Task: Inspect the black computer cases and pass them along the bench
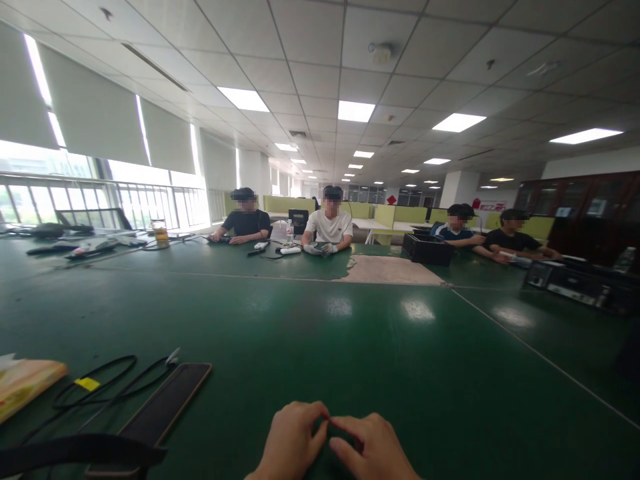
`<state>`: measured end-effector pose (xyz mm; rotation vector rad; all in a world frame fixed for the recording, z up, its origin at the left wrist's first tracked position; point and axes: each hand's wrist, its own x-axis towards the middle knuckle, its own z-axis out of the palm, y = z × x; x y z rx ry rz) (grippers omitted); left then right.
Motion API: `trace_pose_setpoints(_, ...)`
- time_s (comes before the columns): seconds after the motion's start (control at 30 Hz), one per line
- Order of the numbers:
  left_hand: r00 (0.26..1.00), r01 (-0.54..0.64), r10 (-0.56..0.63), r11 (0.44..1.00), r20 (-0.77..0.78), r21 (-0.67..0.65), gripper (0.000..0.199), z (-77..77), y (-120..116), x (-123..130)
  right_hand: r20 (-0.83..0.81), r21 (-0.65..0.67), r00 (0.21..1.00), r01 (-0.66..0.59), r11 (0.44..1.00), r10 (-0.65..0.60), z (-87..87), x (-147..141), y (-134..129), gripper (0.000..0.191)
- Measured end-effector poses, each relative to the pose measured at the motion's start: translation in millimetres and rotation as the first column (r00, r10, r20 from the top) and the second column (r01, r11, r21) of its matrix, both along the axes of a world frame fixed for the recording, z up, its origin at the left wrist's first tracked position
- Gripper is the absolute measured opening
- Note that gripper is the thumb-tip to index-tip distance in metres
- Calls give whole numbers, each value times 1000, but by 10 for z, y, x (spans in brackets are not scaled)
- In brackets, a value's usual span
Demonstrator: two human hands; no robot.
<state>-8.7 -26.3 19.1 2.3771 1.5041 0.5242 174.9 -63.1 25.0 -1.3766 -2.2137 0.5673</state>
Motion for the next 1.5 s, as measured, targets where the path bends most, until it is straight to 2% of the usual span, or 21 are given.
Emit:
trace_pose_setpoints(0.17,1000,-17,17,1000,7,-10,18,22,-9,-6,1,21,1000,1,1000,-1,12,-20,-9,31)
trace_pose_setpoints(0.37,995,-87,87,996,39,0,15,-13,34,-27,46,1,998,36,999,-36,-82,4,25,48)
trace_pose_setpoints(0.47,993,-114,115,993,23,-7,15,-17,59,-48,60,-8,994,87,996,-87,-94,23,30,50)
trace_pose_setpoints(0.73,994,-113,113,993,7,-16,18,13,57,-34,33,-46,986,166,985,-165,8,37,-1,39)
trace_pose_setpoints(1.07,999,-37,36,998,-20,-52,22,56,-4,-9,42,-30,994,107,994,-105,79,10,-28,30)
trace_pose_setpoints(1.17,1000,-2,1,998,-12,-57,24,44,-9,-11,39,-16,997,61,998,-60,52,14,-16,25)
trace_pose_setpoints(1.33,1000,20,-21,999,-19,-48,24,23,-5,-10,23,13,994,106,994,-106,-61,25,27,27)
trace_pose_setpoints(1.5,999,29,-30,999,-21,-41,24,15,2,-7,29,12,997,70,997,-70,-76,21,31,25)
